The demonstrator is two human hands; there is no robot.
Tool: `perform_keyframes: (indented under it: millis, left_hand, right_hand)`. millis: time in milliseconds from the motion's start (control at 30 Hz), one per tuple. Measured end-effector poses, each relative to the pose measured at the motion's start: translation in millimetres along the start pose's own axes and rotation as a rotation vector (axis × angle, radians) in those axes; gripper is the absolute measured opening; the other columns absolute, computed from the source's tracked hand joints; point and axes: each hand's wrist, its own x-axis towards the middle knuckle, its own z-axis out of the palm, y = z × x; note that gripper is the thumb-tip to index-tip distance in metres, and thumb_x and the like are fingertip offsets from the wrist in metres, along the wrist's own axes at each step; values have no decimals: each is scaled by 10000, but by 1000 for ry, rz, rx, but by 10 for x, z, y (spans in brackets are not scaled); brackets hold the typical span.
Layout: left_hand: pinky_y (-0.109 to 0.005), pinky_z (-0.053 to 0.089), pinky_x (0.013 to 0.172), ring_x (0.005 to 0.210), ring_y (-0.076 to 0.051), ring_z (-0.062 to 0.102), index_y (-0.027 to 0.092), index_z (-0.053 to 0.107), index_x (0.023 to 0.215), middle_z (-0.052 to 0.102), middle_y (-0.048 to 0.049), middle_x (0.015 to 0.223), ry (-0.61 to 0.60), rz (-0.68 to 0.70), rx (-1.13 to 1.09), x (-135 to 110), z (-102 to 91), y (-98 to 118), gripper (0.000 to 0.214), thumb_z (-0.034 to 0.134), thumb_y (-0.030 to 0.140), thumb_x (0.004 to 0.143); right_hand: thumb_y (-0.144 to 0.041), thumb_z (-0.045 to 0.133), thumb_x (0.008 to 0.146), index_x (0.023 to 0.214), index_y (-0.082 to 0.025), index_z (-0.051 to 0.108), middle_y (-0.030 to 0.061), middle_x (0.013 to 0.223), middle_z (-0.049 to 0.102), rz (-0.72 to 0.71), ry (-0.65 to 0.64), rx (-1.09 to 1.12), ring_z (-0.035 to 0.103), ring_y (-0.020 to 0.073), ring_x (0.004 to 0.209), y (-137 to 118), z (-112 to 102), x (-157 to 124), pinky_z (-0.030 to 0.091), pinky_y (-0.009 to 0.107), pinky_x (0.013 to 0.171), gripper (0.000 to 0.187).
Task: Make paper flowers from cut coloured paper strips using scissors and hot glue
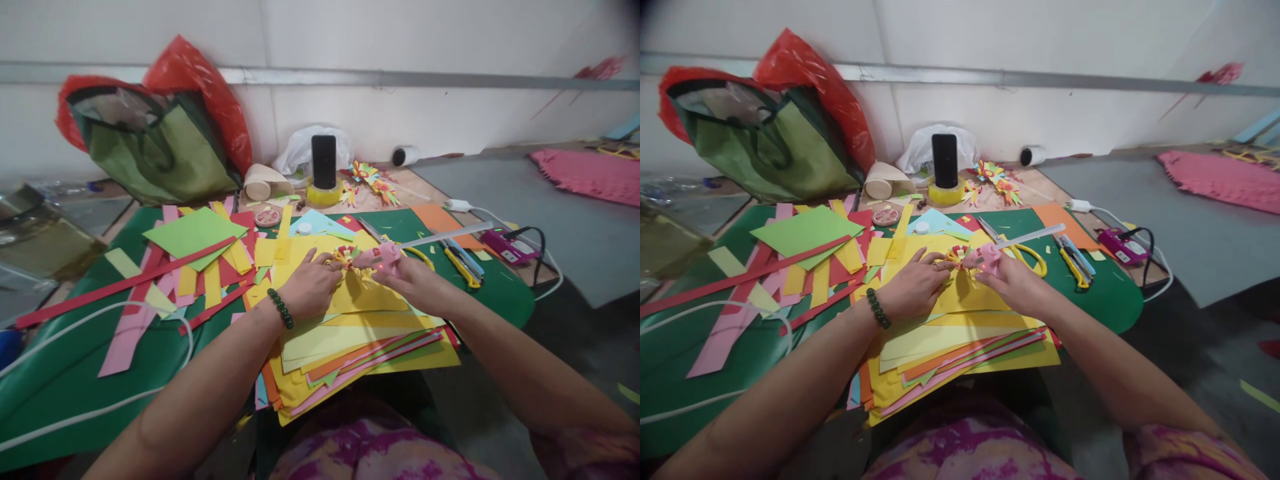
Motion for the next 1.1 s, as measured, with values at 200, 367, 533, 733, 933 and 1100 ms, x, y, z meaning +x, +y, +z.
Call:
perform_keyframes:
  millis: [200,367,533,733,933,1100]
  left_hand:
    - [-556,222,1114,1235,-286,452,182,672,894,639,-74,1276,7,1,-11,1,4,3,232,449,129,854]
    - [-566,229,1110,1232,-297,444,170,675,912,641,-97,1267,11,11,4,-3,15,1,256,422,153,873]
    - [-537,227,1113,1222,-291,462,171,664,901,647,-78,1261,-11,2,46,1,2,17,233,435,148,866]
    - [-534,231,1112,1227,-292,464,168,657,931,642,-87,1267,-4,-3,44,2,0,24,211,463,136,855]
    - [-528,226,1115,1232,-288,461,173,651,891,640,-74,1271,-7,-1,42,-2,6,23,194,461,142,867]
    - [-527,237,1114,1239,-286,461,165,655,956,644,-86,1264,-11,-8,66,-1,-5,33,219,455,148,870]
  right_hand:
    - [-366,470,922,1215,-233,667,57,1263,666,-16,36,5,589,265,1195,20,6,22,433,417,1036,378]
    - [-354,464,928,1222,-234,662,54,1273,660,-30,7,39,586,259,1204,52,6,31,424,421,1049,374]
    - [-363,470,917,1197,-224,679,62,1249,673,-3,4,30,584,275,1200,45,2,25,416,435,1054,376]
    - [-393,469,911,1173,-223,688,46,1255,668,-8,-19,84,586,275,1194,11,-2,19,415,426,1057,381]
    - [-461,471,892,994,-207,739,68,1019,735,87,8,47,651,304,1041,30,-41,-26,497,434,941,383]
    - [-476,462,890,1002,-198,723,63,922,724,33,8,14,665,276,918,2,-7,-9,526,382,823,398]
